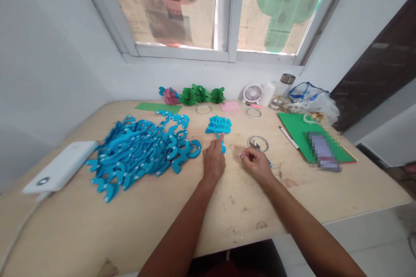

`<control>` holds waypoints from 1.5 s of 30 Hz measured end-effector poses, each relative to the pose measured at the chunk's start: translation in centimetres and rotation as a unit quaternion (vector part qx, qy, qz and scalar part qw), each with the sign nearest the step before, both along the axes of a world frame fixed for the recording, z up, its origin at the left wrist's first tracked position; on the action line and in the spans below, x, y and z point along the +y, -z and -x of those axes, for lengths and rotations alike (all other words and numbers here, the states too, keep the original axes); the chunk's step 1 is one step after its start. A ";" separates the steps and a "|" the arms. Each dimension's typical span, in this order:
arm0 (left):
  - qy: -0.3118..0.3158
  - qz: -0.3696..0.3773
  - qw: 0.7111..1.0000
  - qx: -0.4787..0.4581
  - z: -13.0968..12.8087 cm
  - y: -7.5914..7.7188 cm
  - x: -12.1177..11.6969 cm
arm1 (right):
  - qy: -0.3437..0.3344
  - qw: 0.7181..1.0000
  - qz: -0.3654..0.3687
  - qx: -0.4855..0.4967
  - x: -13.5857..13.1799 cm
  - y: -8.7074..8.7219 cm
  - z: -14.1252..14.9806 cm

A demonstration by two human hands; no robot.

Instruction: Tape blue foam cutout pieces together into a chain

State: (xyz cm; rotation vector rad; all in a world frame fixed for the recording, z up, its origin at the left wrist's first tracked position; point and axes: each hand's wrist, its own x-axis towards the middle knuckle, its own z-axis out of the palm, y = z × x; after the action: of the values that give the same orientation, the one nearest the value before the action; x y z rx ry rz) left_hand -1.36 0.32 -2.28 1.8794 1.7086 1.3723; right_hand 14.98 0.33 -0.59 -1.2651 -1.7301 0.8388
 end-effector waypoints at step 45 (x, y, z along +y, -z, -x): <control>0.044 0.112 0.885 -0.450 -0.9 -3.1 -1.1 | -0.114 0.981 0.059 0.149 -0.9 -1.7 2.4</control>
State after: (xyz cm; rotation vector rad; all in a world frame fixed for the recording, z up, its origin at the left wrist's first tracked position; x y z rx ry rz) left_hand -0.49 -0.74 0.85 0.9087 1.1924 1.5602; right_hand 12.59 -0.58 1.10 -0.9679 -1.6173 1.2147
